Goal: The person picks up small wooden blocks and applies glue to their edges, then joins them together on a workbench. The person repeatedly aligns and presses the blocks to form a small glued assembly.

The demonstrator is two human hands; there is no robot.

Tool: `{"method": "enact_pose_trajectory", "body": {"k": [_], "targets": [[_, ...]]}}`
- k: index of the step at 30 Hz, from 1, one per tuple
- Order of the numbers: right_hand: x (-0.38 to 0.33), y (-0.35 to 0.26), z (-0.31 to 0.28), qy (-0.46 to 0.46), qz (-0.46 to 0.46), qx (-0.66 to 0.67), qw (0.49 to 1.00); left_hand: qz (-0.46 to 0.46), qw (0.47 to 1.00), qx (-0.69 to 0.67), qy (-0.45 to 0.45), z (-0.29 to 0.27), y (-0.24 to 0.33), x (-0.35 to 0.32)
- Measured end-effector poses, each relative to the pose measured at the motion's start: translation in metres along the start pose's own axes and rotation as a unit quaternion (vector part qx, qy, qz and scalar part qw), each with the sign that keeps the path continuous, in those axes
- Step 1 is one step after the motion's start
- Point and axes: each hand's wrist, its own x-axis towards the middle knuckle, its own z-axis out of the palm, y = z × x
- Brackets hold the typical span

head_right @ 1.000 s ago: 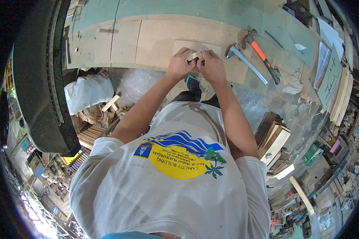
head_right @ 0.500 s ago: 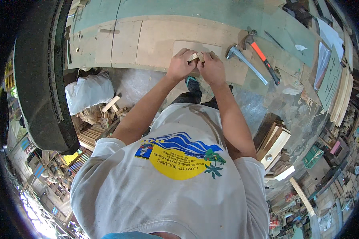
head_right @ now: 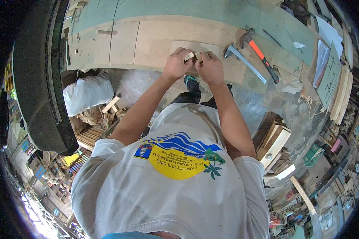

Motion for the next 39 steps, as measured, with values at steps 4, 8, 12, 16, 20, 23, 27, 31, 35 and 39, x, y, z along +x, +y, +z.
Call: {"method": "enact_pose_trajectory", "body": {"k": [4, 8, 12, 16, 20, 23, 27, 31, 35, 39], "targets": [[0.001, 0.002, 0.001, -0.001, -0.008, 0.007, 1.000, -0.018, 1.000, 0.013, 0.011, 0.002, -0.001, -0.002], [0.002, 0.001, 0.000, 0.002, -0.015, 0.003, 1.000, -0.032, 0.999, 0.008, 0.021, 0.002, 0.002, -0.005], [0.000, 0.002, 0.000, 0.006, -0.021, -0.003, 1.000, -0.031, 0.999, 0.012, 0.018, -0.004, 0.004, -0.003], [0.000, 0.000, -0.002, -0.001, -0.016, -0.002, 1.000, -0.029, 0.999, 0.018, 0.006, -0.007, 0.002, -0.002], [0.000, -0.001, -0.005, -0.013, -0.015, 0.000, 1.000, -0.031, 0.999, 0.024, 0.017, -0.014, 0.011, -0.005], [-0.001, 0.000, -0.005, -0.019, -0.012, 0.011, 1.000, -0.049, 0.998, 0.028, -0.018, -0.019, 0.011, -0.007], [-0.002, 0.003, -0.004, -0.027, -0.017, 0.017, 0.999, -0.052, 0.998, 0.030, -0.035, -0.016, 0.003, -0.008], [0.000, 0.000, -0.007, -0.030, -0.017, 0.018, 0.999, -0.016, 0.999, 0.041, -0.030, -0.013, -0.001, -0.007], [-0.001, 0.000, -0.004, -0.015, -0.022, 0.005, 1.000, 0.017, 0.999, 0.048, -0.016, -0.010, -0.007, -0.005], [0.000, 0.000, -0.005, -0.014, -0.020, 0.013, 1.000, -0.002, 0.999, 0.024, -0.021, -0.010, -0.005, -0.005]]}}
